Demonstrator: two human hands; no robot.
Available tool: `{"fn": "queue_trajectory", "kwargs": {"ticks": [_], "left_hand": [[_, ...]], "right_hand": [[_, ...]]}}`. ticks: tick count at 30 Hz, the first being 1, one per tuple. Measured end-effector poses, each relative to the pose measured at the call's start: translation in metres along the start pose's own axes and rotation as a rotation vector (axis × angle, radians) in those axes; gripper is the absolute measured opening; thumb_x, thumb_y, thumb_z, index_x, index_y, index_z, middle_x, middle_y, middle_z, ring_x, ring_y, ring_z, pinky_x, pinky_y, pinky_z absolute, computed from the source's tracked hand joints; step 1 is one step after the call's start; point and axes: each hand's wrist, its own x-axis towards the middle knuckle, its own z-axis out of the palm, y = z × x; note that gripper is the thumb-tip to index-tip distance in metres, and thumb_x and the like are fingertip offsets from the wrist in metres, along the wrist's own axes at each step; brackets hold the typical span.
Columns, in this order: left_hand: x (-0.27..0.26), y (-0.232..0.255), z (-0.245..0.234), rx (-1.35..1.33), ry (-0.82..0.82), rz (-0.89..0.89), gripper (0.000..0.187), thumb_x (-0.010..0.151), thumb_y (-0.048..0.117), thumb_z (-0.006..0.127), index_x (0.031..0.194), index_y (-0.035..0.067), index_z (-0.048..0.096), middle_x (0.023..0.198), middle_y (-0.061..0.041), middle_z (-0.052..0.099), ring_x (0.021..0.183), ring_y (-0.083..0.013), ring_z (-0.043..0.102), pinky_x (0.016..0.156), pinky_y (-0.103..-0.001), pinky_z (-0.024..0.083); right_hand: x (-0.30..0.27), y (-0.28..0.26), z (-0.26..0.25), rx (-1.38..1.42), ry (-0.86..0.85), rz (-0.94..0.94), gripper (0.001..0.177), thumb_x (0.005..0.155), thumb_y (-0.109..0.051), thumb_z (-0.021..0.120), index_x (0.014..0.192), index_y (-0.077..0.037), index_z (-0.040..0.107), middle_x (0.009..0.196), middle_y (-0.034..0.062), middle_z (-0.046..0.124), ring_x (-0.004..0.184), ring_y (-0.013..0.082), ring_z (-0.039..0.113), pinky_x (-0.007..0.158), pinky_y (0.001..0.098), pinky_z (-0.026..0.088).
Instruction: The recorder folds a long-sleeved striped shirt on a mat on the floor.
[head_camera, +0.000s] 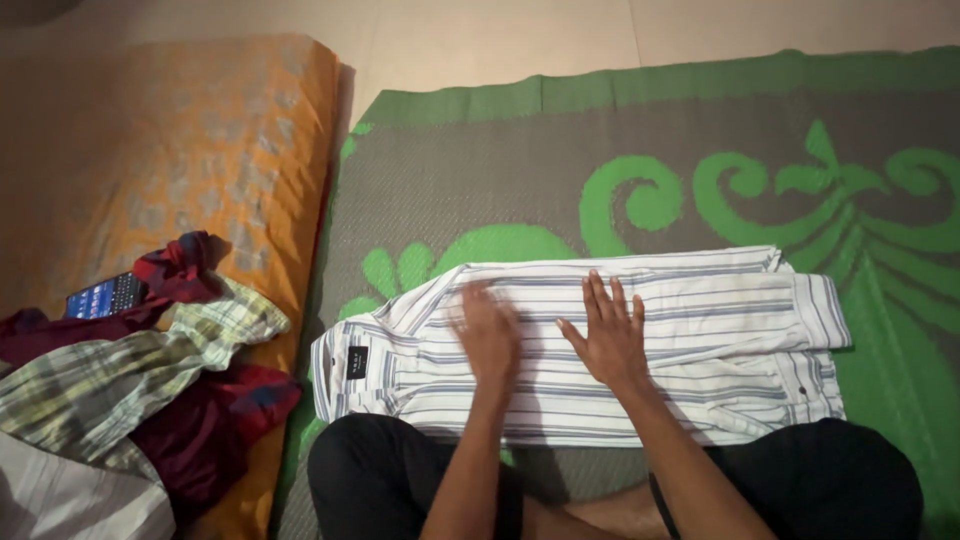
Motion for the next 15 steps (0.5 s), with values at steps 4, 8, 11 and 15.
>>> {"fn": "queue_trajectory", "kwargs": {"ticks": [4,8,11,15], "left_hand": [[-0.016,0.02,0.015,-0.111,-0.113,0.407,0.053,0.106,0.032,0.054,0.148,0.0,0.049,0.155,-0.021,0.049,0.15,-0.035,0.039,0.125,-0.056,0.02],[0.007,0.023,-0.017,-0.148,-0.226,0.383,0.065,0.103,0.041,0.052,0.154,0.001,0.042,0.16,-0.018,0.044,0.152,-0.032,0.035,0.125,-0.053,0.017],[0.028,0.015,-0.024,-0.207,-0.339,0.352,0.078,0.1,0.054,0.05,0.157,0.003,0.035,0.165,-0.016,0.035,0.154,-0.0316,0.026,0.122,-0.053,0.011],[0.055,0.0,-0.037,-0.094,-0.454,0.212,0.092,0.095,0.068,0.046,0.159,0.004,0.028,0.166,-0.014,0.028,0.155,-0.0299,0.02,0.125,-0.051,0.008]], "right_hand": [[-0.002,0.001,0.006,-0.007,0.051,-0.014,0.083,0.096,-0.063,0.046,0.158,-0.008,0.035,0.167,0.0072,0.031,0.153,0.0313,0.028,0.12,0.0609,0.019],[0.001,-0.001,0.001,0.014,0.035,-0.012,0.084,0.096,-0.064,0.046,0.158,-0.008,0.035,0.167,0.0075,0.031,0.152,0.0323,0.027,0.119,0.0608,0.019],[0.002,0.001,0.001,-0.024,0.039,-0.025,0.084,0.096,-0.064,0.045,0.157,-0.008,0.035,0.166,0.0082,0.03,0.152,0.0329,0.027,0.118,0.0613,0.019],[0.001,0.005,-0.001,0.01,-0.007,-0.027,0.083,0.098,-0.063,0.045,0.158,-0.006,0.034,0.166,0.0092,0.03,0.152,0.034,0.028,0.119,0.0592,0.02]]}}
